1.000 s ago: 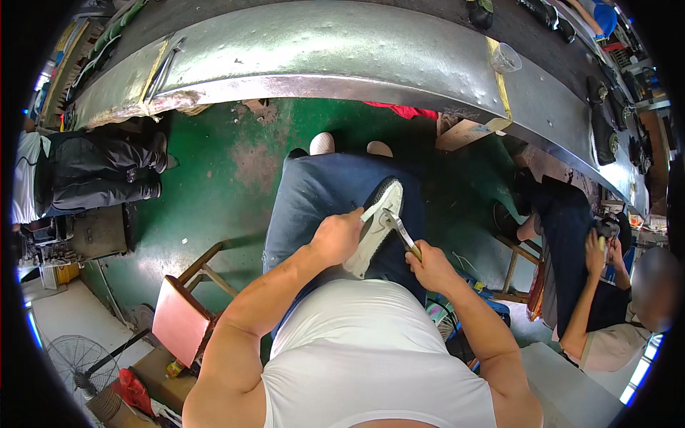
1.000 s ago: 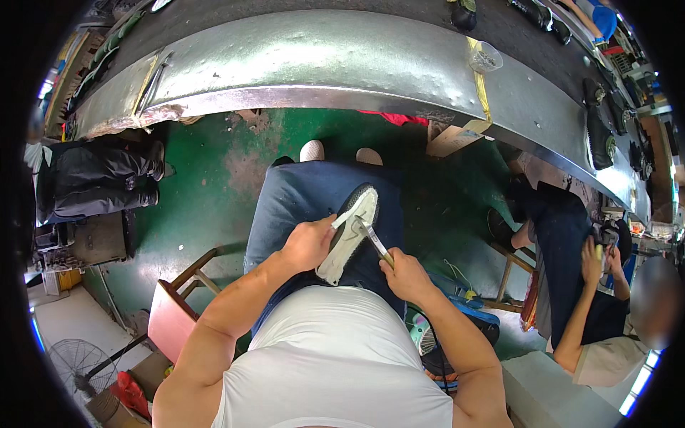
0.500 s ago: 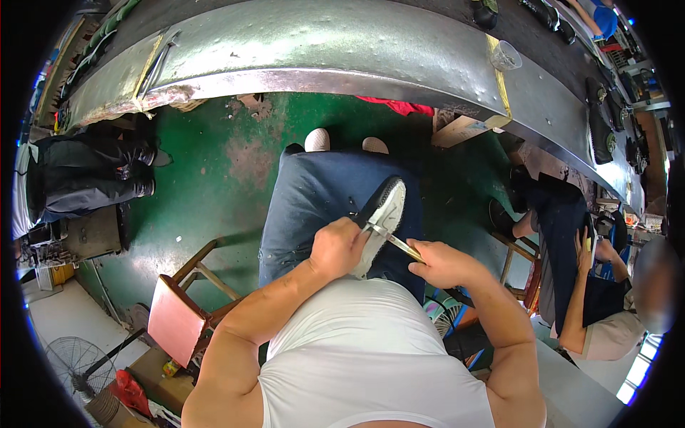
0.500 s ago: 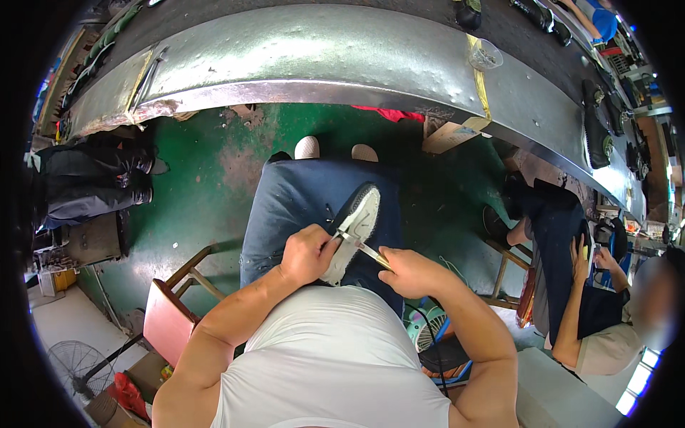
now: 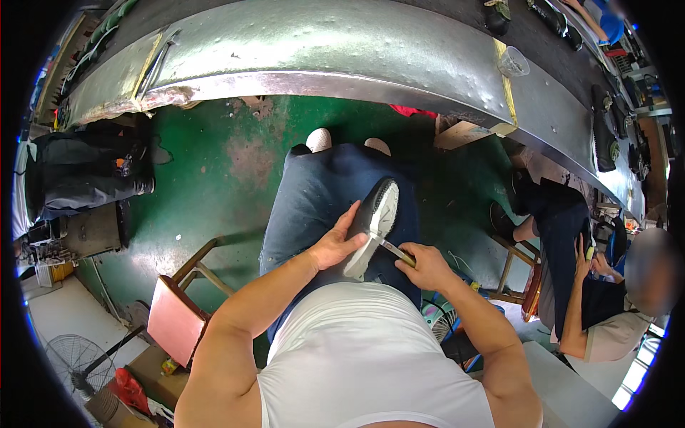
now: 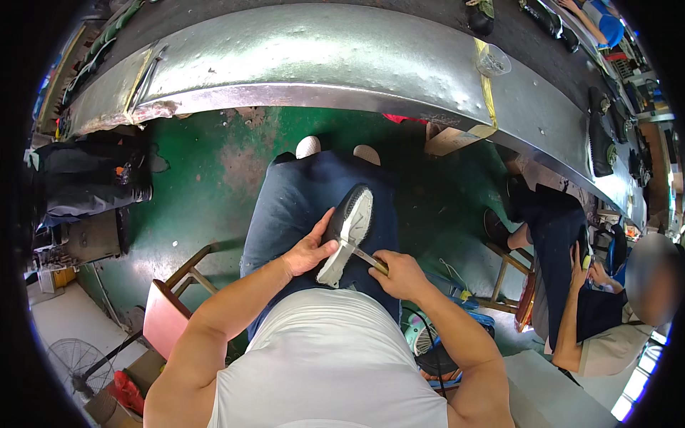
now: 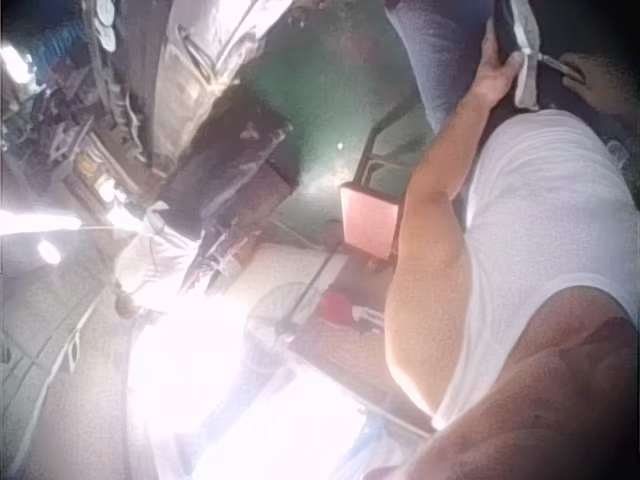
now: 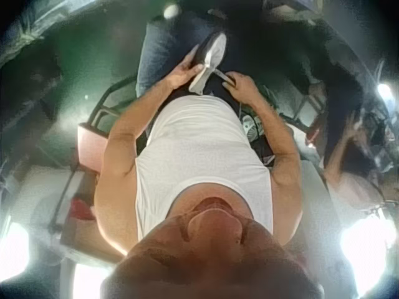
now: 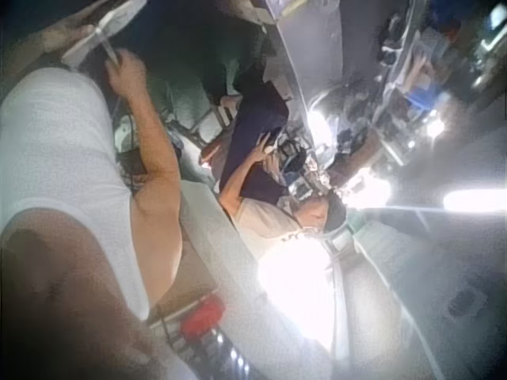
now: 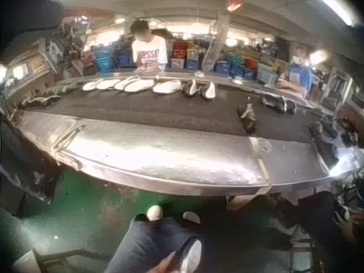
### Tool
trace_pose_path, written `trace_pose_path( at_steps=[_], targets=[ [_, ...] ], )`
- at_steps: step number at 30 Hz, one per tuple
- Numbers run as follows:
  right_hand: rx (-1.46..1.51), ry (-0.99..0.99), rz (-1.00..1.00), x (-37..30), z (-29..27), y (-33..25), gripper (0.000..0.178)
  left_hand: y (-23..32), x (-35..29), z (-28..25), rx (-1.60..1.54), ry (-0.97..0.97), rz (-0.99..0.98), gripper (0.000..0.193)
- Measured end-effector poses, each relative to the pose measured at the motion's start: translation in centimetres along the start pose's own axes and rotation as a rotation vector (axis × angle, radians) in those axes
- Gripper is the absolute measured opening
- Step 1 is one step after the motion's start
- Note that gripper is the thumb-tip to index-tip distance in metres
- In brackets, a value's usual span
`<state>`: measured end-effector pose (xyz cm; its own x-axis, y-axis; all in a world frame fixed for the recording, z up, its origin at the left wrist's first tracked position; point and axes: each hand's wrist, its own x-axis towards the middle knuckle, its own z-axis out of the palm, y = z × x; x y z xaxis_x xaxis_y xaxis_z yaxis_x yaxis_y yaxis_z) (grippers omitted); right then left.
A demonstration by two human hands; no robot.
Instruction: Manually shaping, lasting, and adjusting shoe components using hand tools on an industrial conveyor line.
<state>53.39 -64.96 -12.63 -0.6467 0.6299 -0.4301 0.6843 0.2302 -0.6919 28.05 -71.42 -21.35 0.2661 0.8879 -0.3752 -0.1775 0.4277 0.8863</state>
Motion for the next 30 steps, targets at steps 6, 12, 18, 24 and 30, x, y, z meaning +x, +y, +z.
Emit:
trace_pose_path(
  at_steps=[6,12,18,24,30],
  targets=[
    [-0.246,0.012,-0.073,-0.6,-3.2,-1.8,0.046,-0.5,0.6,1.2,0.184,0.08,-0.001,0.093],
    [-0.251,-0.048,-0.064,2.0,-4.6,-2.0,0.043,-0.8,0.4,2.9,0.507,0.315,0.03,0.085],
    [0.212,-0.005,0.169,2.5,2.1,-0.2,0.028,0.5,0.0,3.1,0.427,0.361,0.019,0.076],
    [0.336,0.071,0.235,1.9,4.6,-0.3,0.028,1.6,-0.4,2.7,0.815,0.287,0.128,0.071],
    [1.05,-0.52,0.399,2.0,-1.5,3.8,0.033,3.9,-0.3,3.3,0.935,0.144,0.032,0.064]
  ],
)
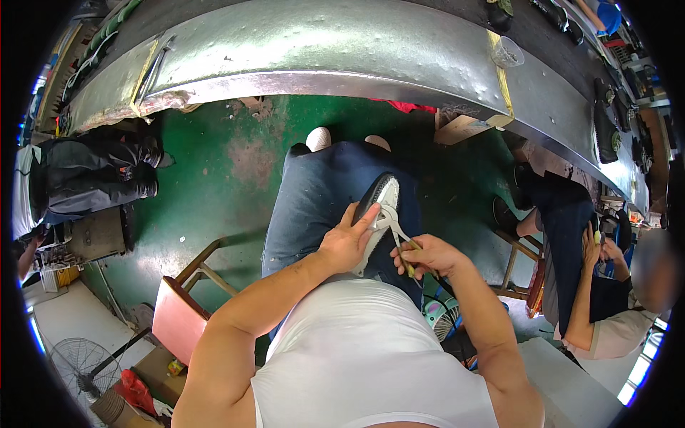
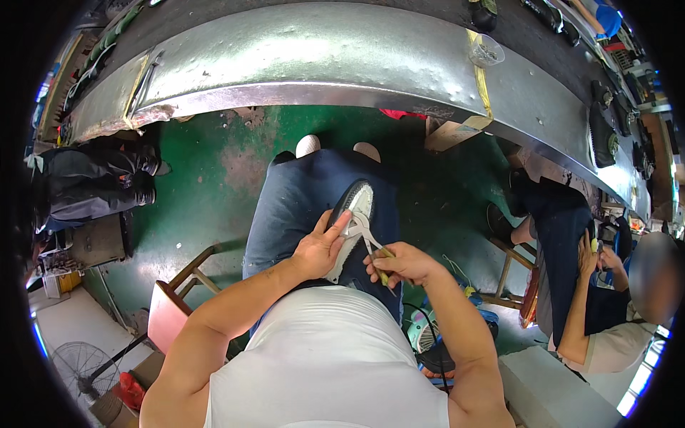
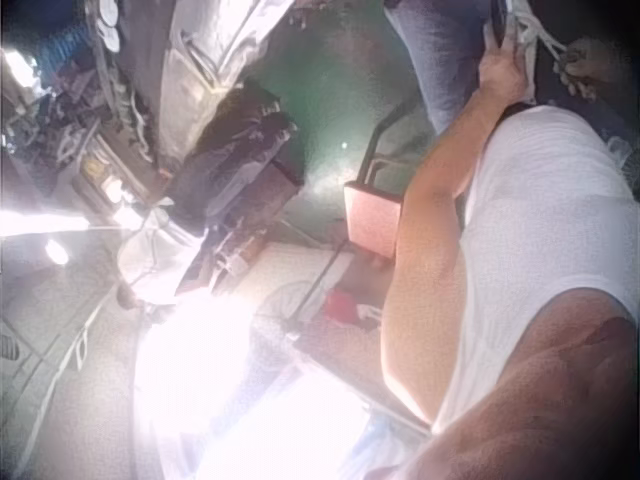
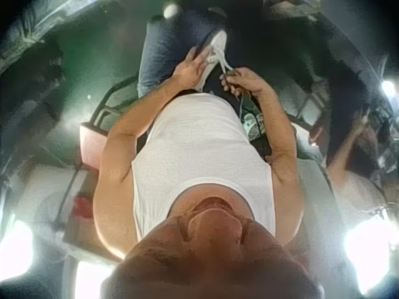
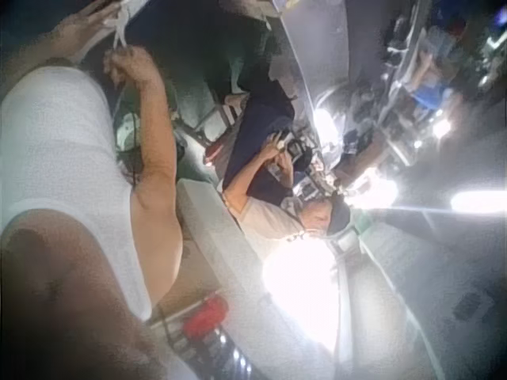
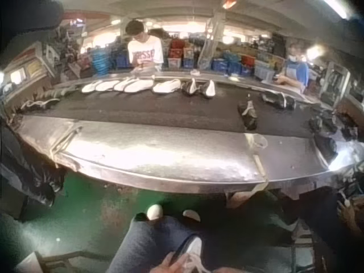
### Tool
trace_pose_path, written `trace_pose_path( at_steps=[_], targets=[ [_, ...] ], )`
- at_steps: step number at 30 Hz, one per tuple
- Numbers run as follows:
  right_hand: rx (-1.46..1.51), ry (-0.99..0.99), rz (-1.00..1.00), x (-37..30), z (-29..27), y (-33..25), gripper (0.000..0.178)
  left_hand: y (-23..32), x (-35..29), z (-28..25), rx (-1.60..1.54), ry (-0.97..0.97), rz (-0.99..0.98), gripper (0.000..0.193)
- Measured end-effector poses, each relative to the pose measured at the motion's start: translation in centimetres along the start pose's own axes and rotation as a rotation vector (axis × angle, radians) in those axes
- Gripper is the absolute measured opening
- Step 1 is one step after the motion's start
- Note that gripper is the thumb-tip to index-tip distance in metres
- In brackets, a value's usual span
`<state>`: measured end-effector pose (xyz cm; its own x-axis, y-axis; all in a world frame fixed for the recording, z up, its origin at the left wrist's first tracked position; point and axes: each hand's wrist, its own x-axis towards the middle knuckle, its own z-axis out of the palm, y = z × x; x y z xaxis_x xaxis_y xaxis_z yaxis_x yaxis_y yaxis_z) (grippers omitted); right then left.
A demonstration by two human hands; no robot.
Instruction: Manually shaping, lasting, and adjusting shoe components using hand tools on an industrial conveyor line.
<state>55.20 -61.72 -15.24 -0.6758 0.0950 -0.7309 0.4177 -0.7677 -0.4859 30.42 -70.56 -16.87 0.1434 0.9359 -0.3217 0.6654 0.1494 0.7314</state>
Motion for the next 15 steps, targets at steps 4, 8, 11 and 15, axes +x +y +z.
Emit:
trace_pose_path(
  at_steps=[4,8,11,15],
  targets=[
    [-0.153,0.013,0.076,-2.3,-0.3,-3.4,0.041,0.8,0.5,0.0,0.017,0.036,0.003,0.062],
    [-0.301,-0.06,0.144,-2.2,-2.0,-5.4,0.041,1.1,0.1,-0.6,-0.032,0.054,0.02,0.063],
    [-0.239,-0.136,0.145,-1.3,-4.1,-4.8,0.045,1.2,0.1,-0.7,0.006,-0.036,-0.051,0.063],
    [-0.175,-0.144,-0.014,-0.8,-5.8,-2.2,0.041,-0.2,-0.1,-0.1,-0.01,-0.01,-0.063,0.059]
  ],
)
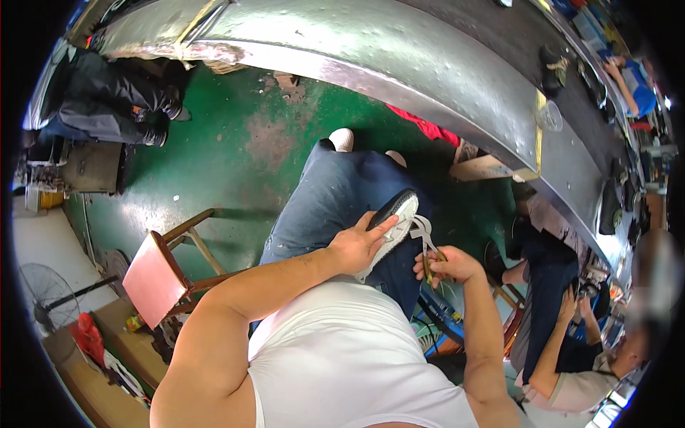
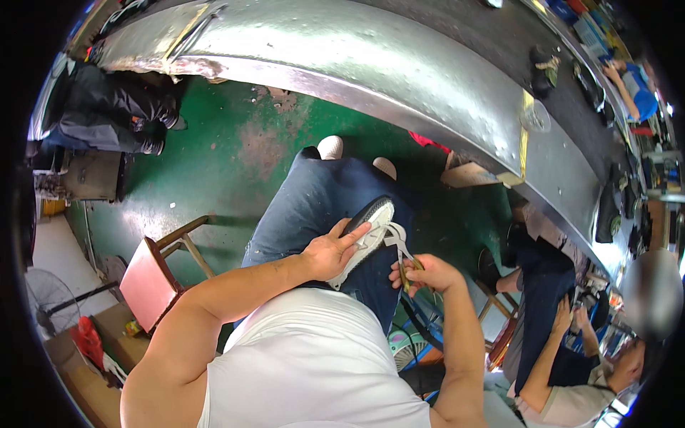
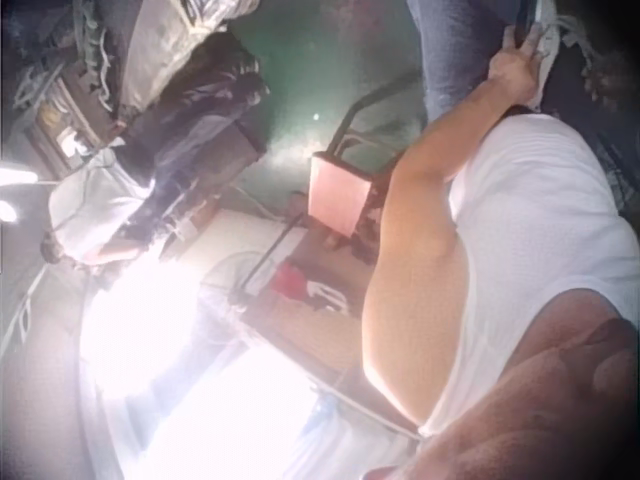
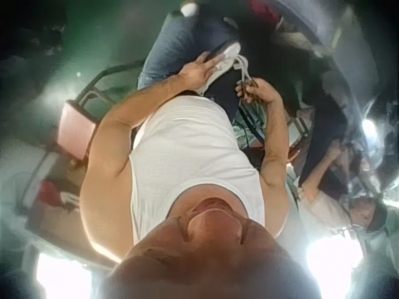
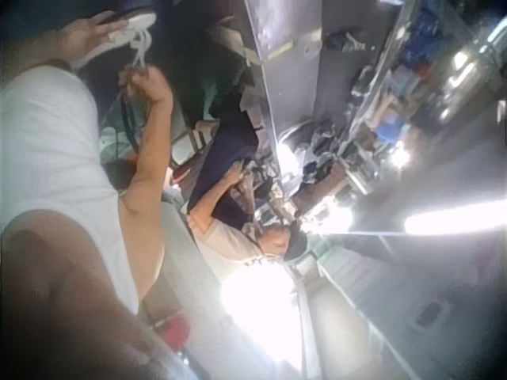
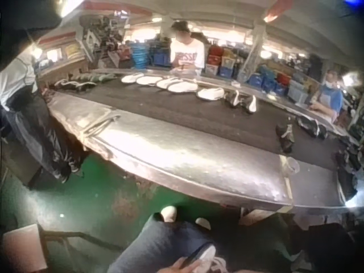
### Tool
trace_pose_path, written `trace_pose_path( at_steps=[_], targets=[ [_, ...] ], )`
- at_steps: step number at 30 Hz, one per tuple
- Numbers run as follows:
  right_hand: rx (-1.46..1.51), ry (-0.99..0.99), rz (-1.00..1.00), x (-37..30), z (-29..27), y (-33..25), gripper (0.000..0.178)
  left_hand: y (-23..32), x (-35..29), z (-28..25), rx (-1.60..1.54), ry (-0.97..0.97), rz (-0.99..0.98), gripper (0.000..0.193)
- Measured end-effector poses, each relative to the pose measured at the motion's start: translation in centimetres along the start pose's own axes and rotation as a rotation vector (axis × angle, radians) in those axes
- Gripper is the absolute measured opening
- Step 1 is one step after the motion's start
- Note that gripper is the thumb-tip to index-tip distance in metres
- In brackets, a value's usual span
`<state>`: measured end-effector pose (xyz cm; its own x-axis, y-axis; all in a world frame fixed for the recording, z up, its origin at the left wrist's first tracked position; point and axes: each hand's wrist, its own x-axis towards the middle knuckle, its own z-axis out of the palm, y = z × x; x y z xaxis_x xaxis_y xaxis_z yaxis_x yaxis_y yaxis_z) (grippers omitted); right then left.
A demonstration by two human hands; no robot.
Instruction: Manually shaping, lasting, and adjusting shoe components using hand tools on an industrial conveyor line.
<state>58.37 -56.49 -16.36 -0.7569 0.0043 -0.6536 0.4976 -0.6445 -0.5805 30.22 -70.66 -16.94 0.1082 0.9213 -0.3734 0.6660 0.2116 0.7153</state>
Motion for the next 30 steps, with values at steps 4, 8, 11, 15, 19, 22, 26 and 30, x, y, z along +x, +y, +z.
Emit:
trace_pose_path(
  at_steps=[4,8,11,15,19,22,26,30],
  targets=[
    [-0.074,0.346,-0.305,1.0,4.4,-0.7,0.036,0.4,-0.2,-1.2,0.029,-0.044,0.037,0.059],
    [-0.622,0.624,-0.334,2.7,6.9,-3.4,0.043,0.6,0.4,-1.3,0.041,-0.095,0.057,0.057],
    [-0.884,0.617,-0.108,2.9,7.2,-5.5,0.046,0.1,0.2,-0.7,0.094,-0.081,0.085,0.058],
    [-0.854,0.613,-0.159,2.7,7.2,-3.7,0.048,0.9,-0.5,-0.9,0.136,-0.104,0.052,0.069],
    [-0.864,0.628,-0.112,2.3,9.0,-4.9,0.044,-1.1,-0.7,2.2,-0.158,0.141,0.029,0.078],
    [-0.879,0.649,-0.369,2.4,10.0,-2.1,0.041,-1.5,-0.2,2.4,-0.215,0.063,-0.041,0.085],
    [-1.109,0.664,-0.232,2.3,10.1,-0.1,0.042,-3.7,-1.1,0.6,-0.501,-0.204,0.006,0.091],
    [-1.04,0.58,-0.111,1.4,11.1,-2.6,0.041,-4.1,-1.7,0.2,-0.655,-0.316,0.021,0.098]
  ],
)
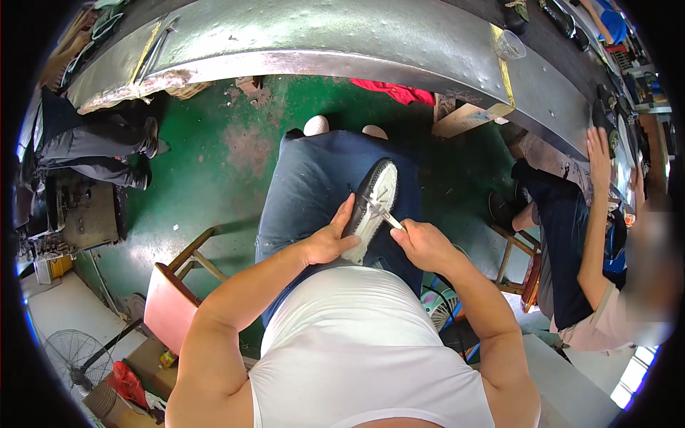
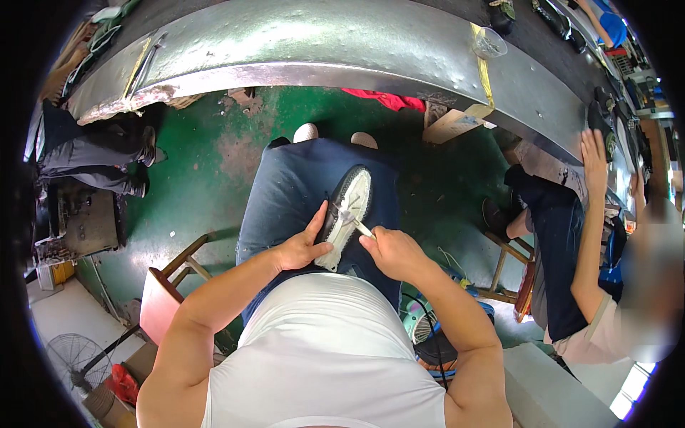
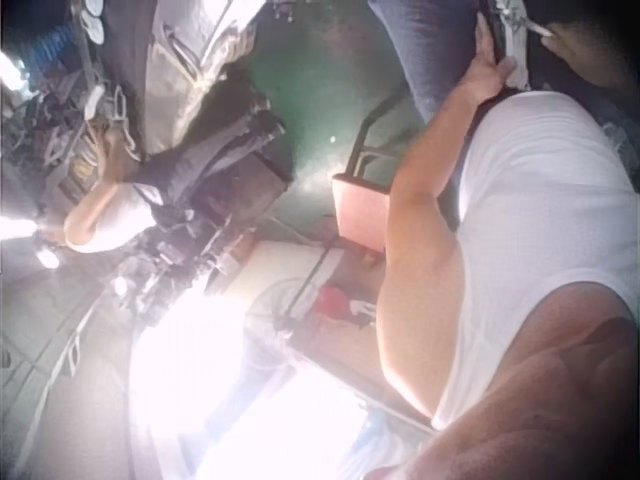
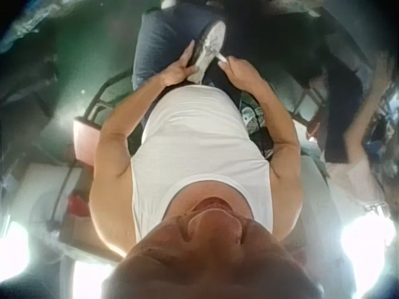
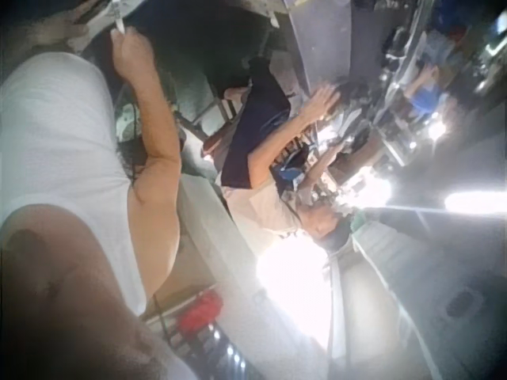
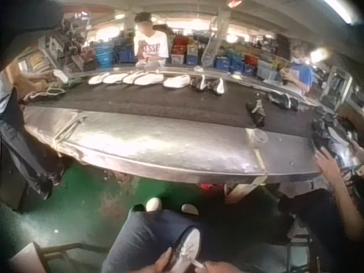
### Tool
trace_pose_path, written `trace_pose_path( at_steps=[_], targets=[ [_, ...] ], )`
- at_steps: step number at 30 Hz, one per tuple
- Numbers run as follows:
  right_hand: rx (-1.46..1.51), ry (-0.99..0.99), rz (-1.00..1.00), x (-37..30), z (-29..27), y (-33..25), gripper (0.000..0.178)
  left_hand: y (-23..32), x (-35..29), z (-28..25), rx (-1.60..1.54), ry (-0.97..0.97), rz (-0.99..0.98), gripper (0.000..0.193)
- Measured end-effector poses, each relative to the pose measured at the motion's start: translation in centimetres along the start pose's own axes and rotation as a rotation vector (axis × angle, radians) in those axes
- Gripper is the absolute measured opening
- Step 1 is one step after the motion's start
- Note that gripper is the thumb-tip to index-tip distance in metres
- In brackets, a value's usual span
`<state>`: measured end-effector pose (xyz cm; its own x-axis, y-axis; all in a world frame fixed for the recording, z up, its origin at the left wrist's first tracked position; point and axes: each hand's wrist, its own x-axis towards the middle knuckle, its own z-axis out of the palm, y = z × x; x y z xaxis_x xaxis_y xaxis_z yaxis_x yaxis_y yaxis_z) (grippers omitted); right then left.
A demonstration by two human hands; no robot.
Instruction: Manually shaping, lasting, and adjusting shoe components using hand tools on an industrial conveyor line.
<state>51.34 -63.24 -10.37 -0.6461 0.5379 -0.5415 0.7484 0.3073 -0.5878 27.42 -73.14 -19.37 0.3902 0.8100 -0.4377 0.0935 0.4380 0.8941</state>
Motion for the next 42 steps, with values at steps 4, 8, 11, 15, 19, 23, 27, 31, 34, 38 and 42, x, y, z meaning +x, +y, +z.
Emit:
trace_pose_path(
  at_steps=[4,8,11,15,19,23,27,31,34,38,42],
  targets=[
    [0.102,0.17,-0.171,-1.8,2.5,-0.3,0.041,0.4,0.1,1.1,0.164,0.12,0.035,0.095],
    [0.078,0.081,-0.073,-1.6,4.2,2.2,0.039,3.8,0.7,2.7,0.437,0.209,-0.153,0.096],
    [0.667,0.166,0.07,-1.9,5.5,4.7,0.045,7.4,2.6,5.1,0.646,0.441,-0.294,0.111],
    [1.152,0.208,0.216,-1.7,7.0,6.5,0.046,10.3,2.6,0.3,0.706,0.265,-0.307,0.114],
    [1.118,0.168,0.221,-1.2,7.8,8.2,0.046,13.0,0.8,-3.6,0.302,0.251,0.163,0.097],
    [0.923,0.172,0.194,-1.0,6.3,6.7,0.04,19.7,1.2,-4.8,-0.892,-0.019,0.407,0.082],
    [0.655,0.11,0.2,-1.1,3.8,4.3,0.036,23.0,5.2,-7.1,-0.892,0.131,0.386,0.071],
    [0.613,0.149,0.143,-1.9,-0.8,2.1,0.032,23.5,7.1,-8.1,-1.018,0.253,0.322,0.067],
    [0.597,0.312,0.062,-1.6,-5.0,0.6,0.03,24.7,7.2,-8.1,-1.087,0.255,0.329,0.065],
    [0.338,0.606,-0.101,1.1,-11.2,-0.2,0.029,25.1,8.0,-9.1,-1.058,0.298,0.279,0.068],
    [-0.172,0.826,-0.044,3.9,-17.6,-2.7,0.033,26.0,8.2,-10.0,-1.17,0.238,0.327,0.065]
  ],
)
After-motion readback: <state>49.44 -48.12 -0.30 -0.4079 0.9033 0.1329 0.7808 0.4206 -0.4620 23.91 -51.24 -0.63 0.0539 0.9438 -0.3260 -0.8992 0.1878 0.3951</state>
